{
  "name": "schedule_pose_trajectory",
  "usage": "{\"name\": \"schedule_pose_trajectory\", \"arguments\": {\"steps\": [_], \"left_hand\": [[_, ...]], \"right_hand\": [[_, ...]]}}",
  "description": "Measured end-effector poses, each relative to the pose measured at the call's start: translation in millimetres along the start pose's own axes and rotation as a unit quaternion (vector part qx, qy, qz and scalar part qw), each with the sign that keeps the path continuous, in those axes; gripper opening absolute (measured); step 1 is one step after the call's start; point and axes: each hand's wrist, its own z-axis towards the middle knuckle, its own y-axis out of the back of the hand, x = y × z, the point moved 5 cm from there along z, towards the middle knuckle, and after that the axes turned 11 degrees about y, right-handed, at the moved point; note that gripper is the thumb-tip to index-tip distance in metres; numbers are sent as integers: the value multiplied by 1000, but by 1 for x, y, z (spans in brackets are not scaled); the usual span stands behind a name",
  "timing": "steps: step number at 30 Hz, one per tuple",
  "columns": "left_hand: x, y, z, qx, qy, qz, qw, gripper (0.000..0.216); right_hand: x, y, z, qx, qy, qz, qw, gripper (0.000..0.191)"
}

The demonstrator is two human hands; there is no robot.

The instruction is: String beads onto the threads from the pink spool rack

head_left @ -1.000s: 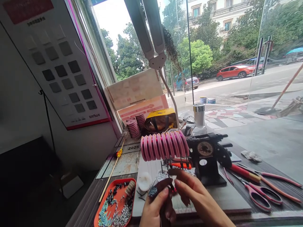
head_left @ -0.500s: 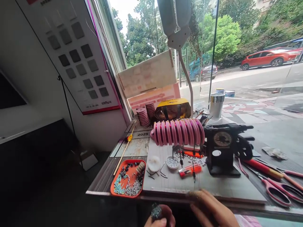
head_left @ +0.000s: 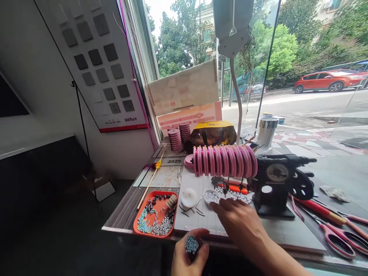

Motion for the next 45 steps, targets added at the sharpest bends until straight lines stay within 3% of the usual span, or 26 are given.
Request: {"name": "schedule_pose_trajectory", "arguments": {"steps": [5, 8, 12, 15, 19, 23, 28, 33, 38, 42, 45], "left_hand": [[5, -4, 4, 25, -12, 8, 1000, 41], [-7, -8, 3, 5, -44, 39, 998, 36], [-61, -23, 4, -52, -136, 94, 985, 17], [-99, -44, 10, -38, -199, 171, 964, 14], [-114, -58, 25, -62, -219, 222, 948, 10], [-109, -62, 35, -61, -192, 198, 959, 8], [-100, -61, 35, 0, -130, 96, 987, 14], [-84, -50, 28, 36, -42, -49, 997, 22], [-77, -49, 21, 92, 66, -232, 966, 24], [-74, -52, 18, 137, 107, -268, 948, 20], [-64, -49, 10, 180, 111, -256, 943, 12]], "right_hand": [[6, 3, -4, -10, 41, 19, 999, 26], [3, 9, -5, -10, 31, 53, 998, 22], [-7, 8, -4, 16, -76, 92, 993, 18], [-9, -2, -7, 59, -162, 107, 979, 22], [-6, -16, -11, 94, -223, 145, 959, 18], [1, -19, -17, 108, -237, 188, 947, 16], [5, -13, -27, 98, -237, 220, 941, 21], [5, 3, -36, -3, -217, 275, 937, 27], [6, 19, -32, -77, -193, 317, 926, 20], [7, 30, -21, -152, -169, 363, 904, 10], [12, 29, -21, -173, -180, 395, 884, 11]]}}
